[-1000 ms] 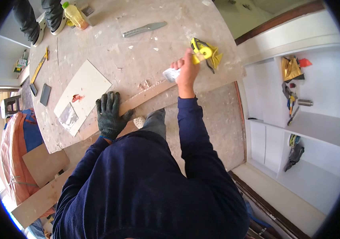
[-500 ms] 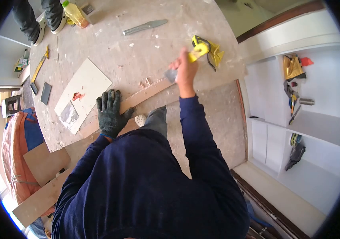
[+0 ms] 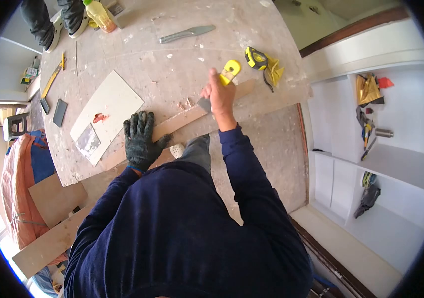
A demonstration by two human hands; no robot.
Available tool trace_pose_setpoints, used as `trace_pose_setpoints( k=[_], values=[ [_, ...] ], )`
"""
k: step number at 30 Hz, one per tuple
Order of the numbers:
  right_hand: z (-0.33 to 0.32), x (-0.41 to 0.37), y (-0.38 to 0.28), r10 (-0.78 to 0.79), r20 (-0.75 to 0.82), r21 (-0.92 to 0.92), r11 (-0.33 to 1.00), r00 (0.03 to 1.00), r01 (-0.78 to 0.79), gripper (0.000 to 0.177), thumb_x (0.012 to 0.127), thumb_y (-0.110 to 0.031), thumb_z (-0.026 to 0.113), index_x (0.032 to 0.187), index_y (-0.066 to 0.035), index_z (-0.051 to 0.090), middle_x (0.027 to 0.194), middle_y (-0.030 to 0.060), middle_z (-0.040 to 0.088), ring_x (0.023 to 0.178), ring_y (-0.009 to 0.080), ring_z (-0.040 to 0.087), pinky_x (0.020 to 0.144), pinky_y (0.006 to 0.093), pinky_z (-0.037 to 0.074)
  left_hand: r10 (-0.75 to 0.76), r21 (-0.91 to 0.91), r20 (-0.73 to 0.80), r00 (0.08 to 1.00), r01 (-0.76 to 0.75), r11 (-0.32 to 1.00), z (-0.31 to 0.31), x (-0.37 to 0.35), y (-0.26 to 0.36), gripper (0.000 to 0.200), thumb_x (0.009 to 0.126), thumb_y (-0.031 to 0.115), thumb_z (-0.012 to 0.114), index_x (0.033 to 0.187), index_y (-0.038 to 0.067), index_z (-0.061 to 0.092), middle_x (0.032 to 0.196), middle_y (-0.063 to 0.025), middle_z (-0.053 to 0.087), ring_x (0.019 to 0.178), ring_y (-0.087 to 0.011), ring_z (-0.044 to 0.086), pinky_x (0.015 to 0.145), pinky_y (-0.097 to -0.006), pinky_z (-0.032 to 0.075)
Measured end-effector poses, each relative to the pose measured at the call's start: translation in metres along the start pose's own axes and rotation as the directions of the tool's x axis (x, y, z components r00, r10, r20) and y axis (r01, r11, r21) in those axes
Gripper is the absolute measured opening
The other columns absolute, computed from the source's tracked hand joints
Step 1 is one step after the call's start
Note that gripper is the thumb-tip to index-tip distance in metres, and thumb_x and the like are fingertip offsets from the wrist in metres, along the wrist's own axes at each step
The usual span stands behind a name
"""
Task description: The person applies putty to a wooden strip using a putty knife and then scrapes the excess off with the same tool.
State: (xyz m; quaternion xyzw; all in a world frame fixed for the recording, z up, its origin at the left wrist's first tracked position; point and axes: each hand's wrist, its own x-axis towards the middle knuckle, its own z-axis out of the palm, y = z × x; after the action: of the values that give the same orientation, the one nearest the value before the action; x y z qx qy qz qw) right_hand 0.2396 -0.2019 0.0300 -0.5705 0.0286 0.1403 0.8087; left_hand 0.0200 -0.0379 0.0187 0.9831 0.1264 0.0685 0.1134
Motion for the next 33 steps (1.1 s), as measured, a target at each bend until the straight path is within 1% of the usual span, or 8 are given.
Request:
trace_pose_setpoints(
  k=[4, 7, 11, 15, 18, 22, 26, 33],
  values=[
    [-0.013, 0.019, -0.005, -0.02, -0.097, 0.33, 0.942, 0.995, 0.051, 0.046, 0.096, -0.04, 0.073, 0.07, -0.012, 0.047, 0.052, -0.0022, 0.041, 0.043, 0.0122, 0.041, 0.049, 0.0324, 0.043, -0.007, 0.007, 0.003, 1.0, 0.007, 1.0, -0.002, -0.001, 0.002, 0.087, 0.082, 0.057, 0.074, 0.145, 0.002, 0.05, 0.148, -0.0239, 0.048, 0.14, -0.0445, 0.042, 0.118, -0.0623, 0.024],
    [0.002, 0.007, -0.003, -0.026, 0.05, -0.044, 0.999, 0.998, 0.028, 0.049, 0.098, -0.045, 0.068, 0.068, -0.016, 0.042, 0.051, -0.0038, 0.035, 0.043, 0.0113, 0.037, 0.049, 0.032, 0.043, -0.037, -0.006, 0.072, 0.997, 0.038, 0.999, -0.008, 0.002, 0.004, 0.087, 0.082, 0.058, 0.074, 0.145, 0.002, 0.049, 0.149, -0.0238, 0.048, 0.141, -0.0445, 0.04, 0.118, -0.0625, 0.024],
    [-0.012, 0.02, -0.013, -0.007, -0.174, 0.348, 0.935, 0.985, 0.068, 0.047, 0.097, -0.038, 0.071, 0.069, -0.014, 0.043, 0.052, -0.0033, 0.037, 0.043, 0.0122, 0.041, 0.049, 0.0327, 0.045, -0.041, -0.002, 0.069, 0.997, 0.041, 0.999, -0.003, 0.002, 0.002, 0.088, 0.082, 0.059, 0.073, 0.145, 0.002, 0.049, 0.149, -0.0237, 0.047, 0.142, -0.0441, 0.039, 0.119, -0.0623, 0.023],
    [0.003, 0.003, 0.005, 0.024, 0.027, 0.042, 0.999, 0.999, -0.025, 0.046, 0.098, -0.04, 0.07, 0.072, -0.013, 0.044, 0.053, -0.002, 0.038, 0.044, 0.0126, 0.041, 0.048, 0.0328, 0.044, -0.013, 0.017, 0.028, 1.0, 0.012, 1.0, 0.0, 0.001, 0.001, 0.089, 0.082, 0.06, 0.072, 0.145, 0.002, 0.049, 0.15, -0.0236, 0.047, 0.143, -0.0439, 0.039, 0.119, -0.0623, 0.023],
    [-0.011, 0.018, -0.01, 0.004, -0.114, 0.356, 0.934, 0.993, 0.037, 0.042, 0.097, -0.036, 0.072, 0.073, -0.011, 0.047, 0.053, -0.0014, 0.041, 0.044, 0.0136, 0.043, 0.048, 0.0339, 0.044, -0.026, 0.019, 0.058, 0.998, 0.025, 1.0, -0.003, 0.002, 0.003, 0.089, 0.083, 0.06, 0.072, 0.146, 0.002, 0.048, 0.15, -0.0238, 0.047, 0.143, -0.0441, 0.039, 0.119, -0.0624, 0.023],
    [-0.002, 0.002, 0.013, 0.042, 0.054, 0.09, 0.995, 0.998, -0.047, 0.048, 0.098, -0.041, 0.069, 0.069, -0.013, 0.044, 0.053, -0.0016, 0.04, 0.044, 0.0137, 0.043, 0.05, 0.035, 0.044, -0.039, -0.004, 0.091, 0.995, 0.04, 0.999, -0.007, 0.003, 0.004, 0.089, 0.083, 0.06, 0.072, 0.146, 0.002, 0.048, 0.149, -0.0242, 0.047, 0.143, -0.0443, 0.038, 0.119, -0.0626, 0.023],
    [-0.017, 0.022, -0.012, 0.024, -0.089, 0.301, 0.954, 0.996, 0.004, 0.048, 0.1, -0.039, 0.067, 0.068, -0.013, 0.042, 0.052, -0.0015, 0.038, 0.044, 0.0138, 0.042, 0.05, 0.0356, 0.045, -0.026, -0.002, 0.058, 0.998, 0.026, 1.0, -0.003, 0.001, 0.002, 0.088, 0.083, 0.059, 0.072, 0.146, 0.002, 0.049, 0.149, -0.0243, 0.048, 0.143, -0.0445, 0.039, 0.119, -0.0628, 0.023],
    [0.006, 0.002, 0.004, 0.086, 0.009, 0.173, 0.981, 0.996, -0.086, 0.039, 0.1, -0.031, 0.068, 0.073, -0.012, 0.046, 0.051, -0.001, 0.042, 0.043, 0.0141, 0.046, 0.049, 0.0332, 0.045, -0.012, 0.004, 0.047, 0.999, 0.012, 1.0, -0.002, 0.002, 0.001, 0.088, 0.083, 0.059, 0.072, 0.146, 0.001, 0.049, 0.148, -0.0243, 0.048, 0.142, -0.0451, 0.039, 0.118, -0.0629, 0.023]
  ],
)
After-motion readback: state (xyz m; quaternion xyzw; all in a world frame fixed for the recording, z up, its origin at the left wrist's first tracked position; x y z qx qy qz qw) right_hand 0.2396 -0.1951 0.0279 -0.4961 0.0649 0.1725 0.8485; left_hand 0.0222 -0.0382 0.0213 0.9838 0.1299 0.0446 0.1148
